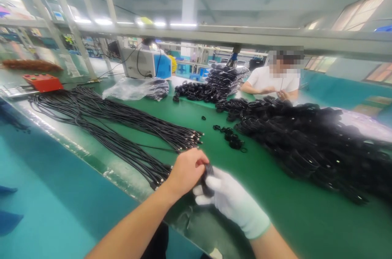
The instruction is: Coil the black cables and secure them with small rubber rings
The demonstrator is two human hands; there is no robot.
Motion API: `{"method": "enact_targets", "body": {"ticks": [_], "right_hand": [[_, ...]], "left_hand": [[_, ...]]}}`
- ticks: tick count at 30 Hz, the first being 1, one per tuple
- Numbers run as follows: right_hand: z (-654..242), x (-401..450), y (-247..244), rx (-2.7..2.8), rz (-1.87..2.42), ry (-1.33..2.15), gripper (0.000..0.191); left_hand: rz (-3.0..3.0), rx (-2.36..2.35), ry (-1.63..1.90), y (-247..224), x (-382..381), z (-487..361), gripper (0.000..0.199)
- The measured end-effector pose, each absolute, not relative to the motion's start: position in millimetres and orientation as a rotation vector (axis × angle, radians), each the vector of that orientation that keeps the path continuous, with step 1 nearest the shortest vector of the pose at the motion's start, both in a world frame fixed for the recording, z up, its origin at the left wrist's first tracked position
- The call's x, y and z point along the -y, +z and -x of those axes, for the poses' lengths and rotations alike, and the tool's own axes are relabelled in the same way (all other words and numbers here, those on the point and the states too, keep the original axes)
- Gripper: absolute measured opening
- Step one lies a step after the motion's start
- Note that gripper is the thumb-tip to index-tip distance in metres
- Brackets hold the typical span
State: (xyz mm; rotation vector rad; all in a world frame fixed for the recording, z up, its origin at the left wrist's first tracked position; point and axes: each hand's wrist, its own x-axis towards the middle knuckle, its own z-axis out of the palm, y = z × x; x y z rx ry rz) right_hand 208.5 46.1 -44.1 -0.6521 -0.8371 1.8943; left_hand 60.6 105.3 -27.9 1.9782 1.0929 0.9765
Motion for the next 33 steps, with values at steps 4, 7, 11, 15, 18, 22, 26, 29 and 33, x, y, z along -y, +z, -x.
{"method": "enact_targets", "body": {"ticks": [4,7,11,15,18,22,26,29,33], "right_hand": [[-211.2,-45.4,-37.4,0.597,0.448,2.129,0.032],[-210.6,-44.4,-33.4,0.553,0.417,2.263,0.045],[-207.0,-44.7,-38.7,0.695,0.629,2.06,0.039],[-204.6,-44.6,-38.0,0.924,0.866,1.742,0.049],[-203.2,-42.8,-29.4,1.027,0.98,1.672,0.059],[-201.5,-42.4,-23.9,1.016,1.014,1.695,0.058],[-202.3,-45.7,-32.5,1.012,1.069,1.61,0.072],[-204.5,-47.0,-39.5,1.009,1.035,1.568,0.068],[-204.6,-44.6,-38.6,0.948,0.866,1.716,0.042]], "left_hand": [[-1.769,-0.739,0.71,-12.0,-118.0,-41.9,0.035],[-1.674,-0.513,0.59,-10.4,-121.7,-33.4,0.042],[-1.757,-0.62,0.578,-10.8,-120.0,-32.3,0.037],[-1.83,-0.779,0.647,-7.2,-115.5,-31.8,0.037],[-1.804,-0.742,0.683,-8.9,-113.4,-30.6,0.038],[-1.778,-0.701,0.705,-15.5,-113.0,-31.9,0.037],[-1.753,-0.72,0.707,-18.0,-112.8,-35.9,0.037],[-1.763,-0.749,0.757,-19.2,-111.2,-37.5,0.034],[-1.817,-0.868,0.931,-28.8,-105.4,-41.6,0.036]]}}
